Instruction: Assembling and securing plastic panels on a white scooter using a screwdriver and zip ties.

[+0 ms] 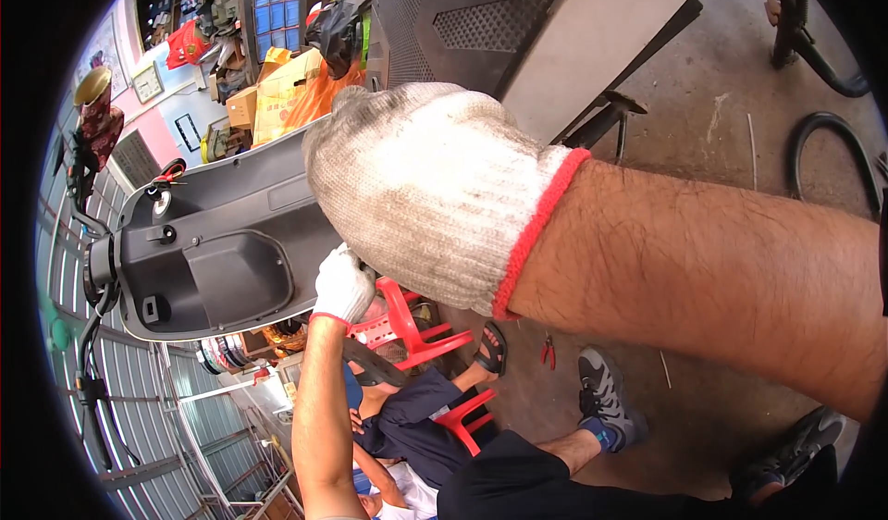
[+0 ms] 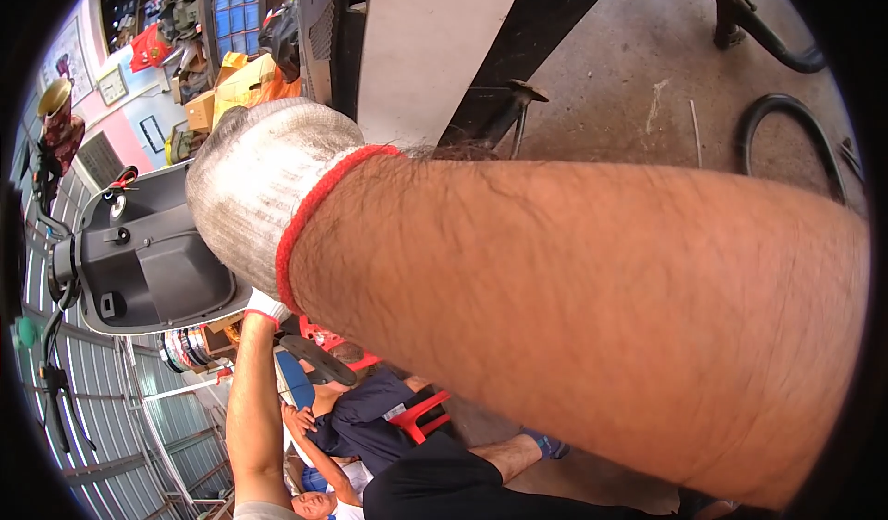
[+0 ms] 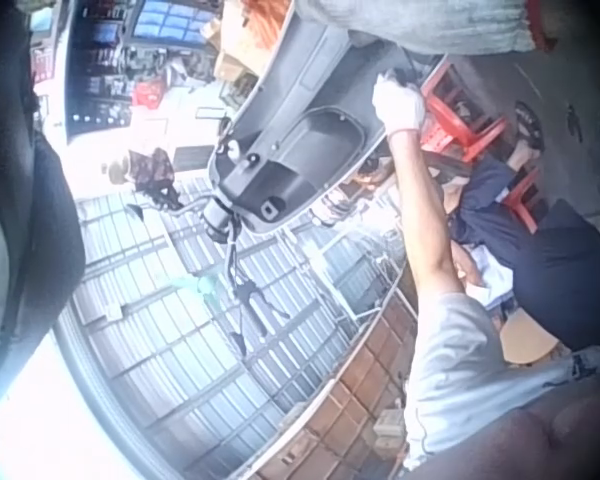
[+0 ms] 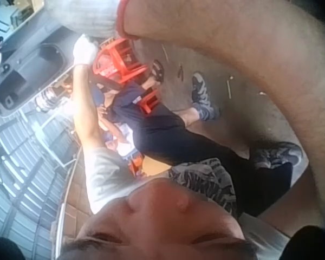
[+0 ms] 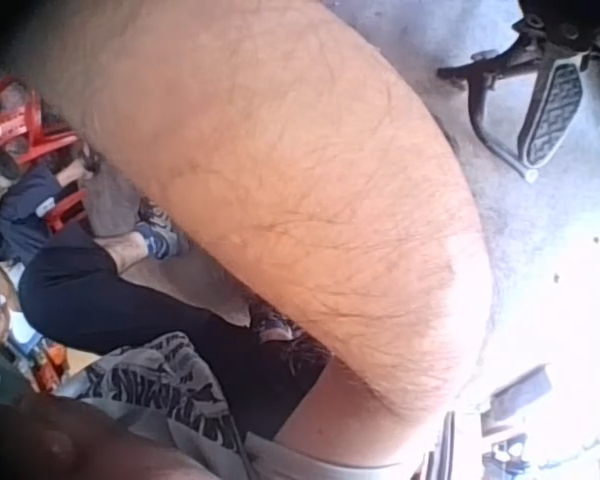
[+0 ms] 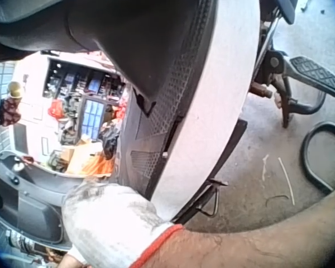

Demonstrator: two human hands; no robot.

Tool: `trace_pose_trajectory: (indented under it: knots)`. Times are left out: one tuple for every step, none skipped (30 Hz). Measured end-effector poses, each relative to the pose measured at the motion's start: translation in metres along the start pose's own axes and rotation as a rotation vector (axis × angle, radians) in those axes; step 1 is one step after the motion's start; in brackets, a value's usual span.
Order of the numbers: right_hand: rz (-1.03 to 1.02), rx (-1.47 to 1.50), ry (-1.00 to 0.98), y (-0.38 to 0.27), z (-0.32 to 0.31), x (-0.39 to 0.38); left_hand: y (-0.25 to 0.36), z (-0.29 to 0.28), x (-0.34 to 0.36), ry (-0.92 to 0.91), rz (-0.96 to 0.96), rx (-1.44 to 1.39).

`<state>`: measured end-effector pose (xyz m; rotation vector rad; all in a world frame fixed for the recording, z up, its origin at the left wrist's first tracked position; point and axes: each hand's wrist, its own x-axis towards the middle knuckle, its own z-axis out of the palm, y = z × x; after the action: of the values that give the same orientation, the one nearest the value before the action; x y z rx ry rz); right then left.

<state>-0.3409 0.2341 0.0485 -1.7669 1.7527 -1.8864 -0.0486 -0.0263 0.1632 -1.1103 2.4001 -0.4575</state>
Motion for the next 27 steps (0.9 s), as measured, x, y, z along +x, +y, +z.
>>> trace_pose_trajectory:
  knots:
    - [-0.002,-0.002,-0.003,0.0,0.0,0.0,-0.002,0.001,0.0,0.018,0.022,0.067]
    - [-0.004,-0.001,-0.004,0.0,0.0,0.0,-0.004,0.002,0.0,0.023,0.037,0.085]
    - [-0.005,-0.002,-0.007,0.001,0.0,0.0,-0.005,0.002,-0.001,0.027,0.039,0.073]
    - [-0.007,0.0,-0.008,0.001,0.0,0.0,-0.005,0.002,-0.001,0.03,0.066,0.112]
    - [-0.005,0.004,-0.011,0.001,0.0,0.0,-0.004,0.001,-0.002,0.033,0.081,0.121]
    - [-0.009,0.005,-0.012,0.001,0.0,-0.001,-0.003,0.0,-0.003,0.033,0.082,0.096]
    - [-0.009,0.0,-0.013,0.001,0.0,-0.001,-0.001,-0.002,-0.003,0.032,0.109,0.186]
    - [-0.01,0.004,-0.018,0.001,0.0,-0.001,0.001,-0.003,-0.004,0.027,0.122,0.241]
    - [-0.011,0.003,-0.021,0.001,0.0,-0.001,0.003,-0.005,-0.005,0.024,0.13,0.26]
    - [-0.011,0.003,-0.025,0.001,0.0,-0.001,0.006,-0.006,-0.006,0.022,0.139,0.279]
    - [-0.01,0.001,-0.027,0.001,0.0,-0.001,0.009,-0.008,-0.006,0.022,0.141,0.262]
    - [-0.012,-0.001,-0.029,0.001,0.0,-0.001,0.012,-0.009,-0.007,0.026,0.154,0.271]
    - [-0.013,-0.003,-0.033,0.001,0.001,-0.001,0.015,-0.01,-0.007,0.03,0.167,0.281]
    - [-0.016,-0.003,-0.037,0.001,0.001,-0.002,0.018,-0.011,-0.008,0.037,0.191,0.316]
    - [-0.017,-0.003,-0.044,0.001,0.002,-0.002,0.021,-0.012,-0.008,0.045,0.215,0.35]
    - [-0.019,-0.011,-0.049,0.002,0.003,-0.002,0.025,-0.013,-0.009,0.063,0.204,0.334]
    - [-0.018,-0.013,-0.056,0.002,0.004,-0.002,0.029,-0.014,-0.01,0.081,0.193,0.317]
    - [-0.018,-0.017,-0.066,0.002,0.005,-0.001,0.033,-0.015,-0.012,0.098,0.181,0.301]
    - [-0.027,-0.028,-0.081,0.003,0.005,-0.001,0.038,-0.016,-0.016,0.085,0.165,0.317]
    - [-0.034,-0.037,-0.09,0.002,0.005,0.001,0.043,-0.018,-0.02,0.075,0.148,0.333]
    - [-0.046,-0.05,-0.095,0.002,0.005,0.003,0.049,-0.018,-0.027,0.127,0.126,0.285]
    - [-0.042,-0.058,-0.088,-0.001,0.003,0.006,0.055,-0.018,-0.035,0.275,0.134,0.088]
    - [-0.024,-0.057,-0.069,-0.001,0.005,0.009,0.061,-0.016,-0.045,0.433,0.22,0.073]
    - [0.064,-0.007,-0.004,-0.008,0.003,0.015,0.066,-0.013,-0.057,0.494,0.211,0.043]
    - [0.2,0.049,-0.231,-0.008,0.001,0.016,0.07,-0.008,-0.07,0.579,0.231,0.007]
    - [0.123,-0.047,-0.318,-0.008,-0.001,0.019,0.073,-0.002,-0.083,0.574,0.232,-0.063]
    - [0.018,-0.131,-0.368,-0.008,-0.002,0.023,0.073,0.005,-0.093,0.562,0.228,-0.133]
